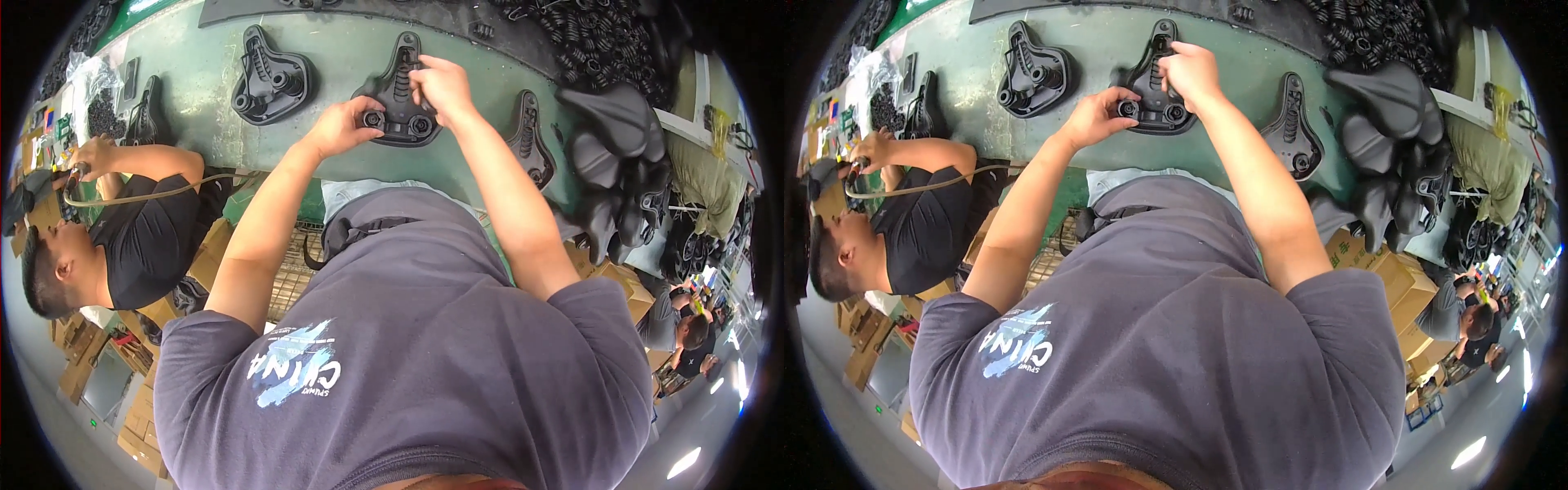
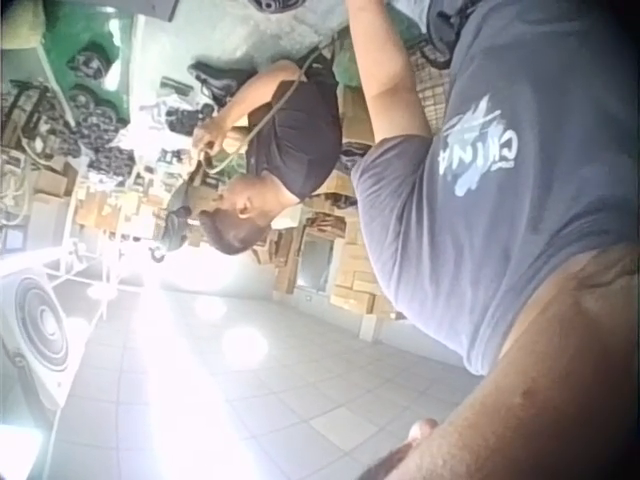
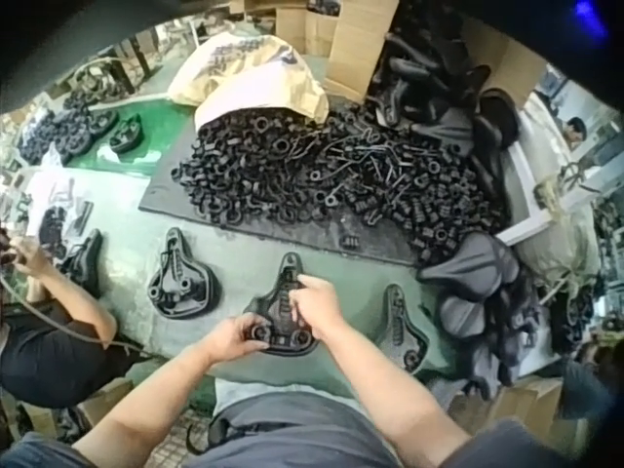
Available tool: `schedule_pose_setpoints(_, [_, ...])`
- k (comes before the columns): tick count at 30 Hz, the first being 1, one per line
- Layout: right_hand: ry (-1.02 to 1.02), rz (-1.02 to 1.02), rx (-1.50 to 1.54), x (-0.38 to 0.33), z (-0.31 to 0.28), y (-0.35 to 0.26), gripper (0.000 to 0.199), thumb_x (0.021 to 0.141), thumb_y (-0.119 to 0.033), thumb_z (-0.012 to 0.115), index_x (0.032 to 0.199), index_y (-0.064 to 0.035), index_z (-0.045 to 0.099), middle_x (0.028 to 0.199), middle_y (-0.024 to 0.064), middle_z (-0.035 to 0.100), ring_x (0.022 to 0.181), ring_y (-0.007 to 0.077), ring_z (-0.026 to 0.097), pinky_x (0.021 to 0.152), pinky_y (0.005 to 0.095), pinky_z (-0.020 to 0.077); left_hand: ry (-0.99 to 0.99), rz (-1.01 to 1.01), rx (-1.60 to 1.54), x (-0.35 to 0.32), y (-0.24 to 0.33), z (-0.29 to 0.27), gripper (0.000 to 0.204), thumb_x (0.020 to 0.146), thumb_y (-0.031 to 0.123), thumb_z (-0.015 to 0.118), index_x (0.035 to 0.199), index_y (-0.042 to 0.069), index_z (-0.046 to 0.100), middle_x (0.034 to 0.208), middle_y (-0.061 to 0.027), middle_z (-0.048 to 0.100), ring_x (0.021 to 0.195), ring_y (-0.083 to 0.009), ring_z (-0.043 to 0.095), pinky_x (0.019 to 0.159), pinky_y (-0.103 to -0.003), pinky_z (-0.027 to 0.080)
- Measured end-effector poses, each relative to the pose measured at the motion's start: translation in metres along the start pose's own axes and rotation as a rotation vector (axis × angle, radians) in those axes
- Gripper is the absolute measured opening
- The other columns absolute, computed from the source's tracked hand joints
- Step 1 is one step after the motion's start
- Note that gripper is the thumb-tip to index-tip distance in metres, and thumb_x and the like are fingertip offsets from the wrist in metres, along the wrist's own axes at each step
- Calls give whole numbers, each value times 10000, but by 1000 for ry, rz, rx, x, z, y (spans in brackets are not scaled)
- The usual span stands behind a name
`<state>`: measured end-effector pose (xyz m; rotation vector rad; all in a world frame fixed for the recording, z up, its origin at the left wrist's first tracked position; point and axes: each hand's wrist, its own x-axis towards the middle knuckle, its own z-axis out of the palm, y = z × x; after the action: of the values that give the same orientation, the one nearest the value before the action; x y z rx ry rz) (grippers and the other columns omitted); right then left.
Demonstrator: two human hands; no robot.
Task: Assembling plastic bicycle seats by manually attaching plastic clips and fittings to the underside of the seat bases.
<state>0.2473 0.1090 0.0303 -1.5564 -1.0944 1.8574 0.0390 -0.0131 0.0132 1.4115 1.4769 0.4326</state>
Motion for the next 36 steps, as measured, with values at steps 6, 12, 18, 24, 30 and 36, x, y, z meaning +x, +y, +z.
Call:
schedule_pose_setpoints(6, [-61, 605, 1153, 42, -58, 12, 76, 932, 38, 509, 857, 47, 508, 660, 81, 495, 564, 180, 470, 538, 348, 436, -3, 46, -67, 1, -8, 5, 514, 812, 172, 894, 1284, 95, 705, 876, -73, 751, 733, -174, 686, 704, -347, 564])
schedule_pose_setpoints(12, [11, 557, 740, 63, -50, -11, 122, 899, 45, 578, 783, 17, 552, 662, 86, 537, 549, 188, 530, 500, 317, 430, -24, 20, -27, 4, -3, 0, 502, 818, 190, 896, 1276, 99, 711, 861, -64, 743, 733, -169, 684, 703, -340, 560])
schedule_pose_setpoints(18, [-104, 73, -484, 57, -29, -49, 133, 892, -54, 642, 808, -25, 741, 686, 61, 655, 598, 139, 637, 524, 308, 470, -23, -17, 19, 2, 0, -1, 496, 815, 200, 901, 1264, 102, 716, 850, -65, 740, 738, -171, 685, 711, -339, 561])
schedule_pose_setpoints(24, [-184, -537, -1371, -8, 8, -42, 233, 821, -145, 653, 921, 4, 801, 903, 237, 774, 853, 411, 770, 778, 514, 627, 11, 4, 15, 1, -2, 0, 492, 804, 200, 906, 1247, 105, 716, 844, -69, 736, 732, -178, 682, 710, -349, 561])
schedule_pose_setpoints(30, [259, -552, -1016, -16, 17, 39, 319, 859, -153, 644, 1111, -26, 794, 1024, 230, 778, 997, 381, 762, 864, 508, 612, 54, 22, 30, 4, 4, 0, 509, 789, 208, 915, 1241, 100, 708, 835, -79, 728, 721, -193, 676, 690, -356, 555])
schedule_pose_setpoints(36, [-51, 35, -507, 27, -6, -34, 166, 850, -102, 660, 924, 14, 753, 819, 178, 750, 641, 287, 696, 655, 447, 590, 28, 21, -19, 1, 1, 2, 486, 816, 177, 895, 1254, 92, 703, 912, -71, 758, 762, -178, 703, 728, -343, 578])
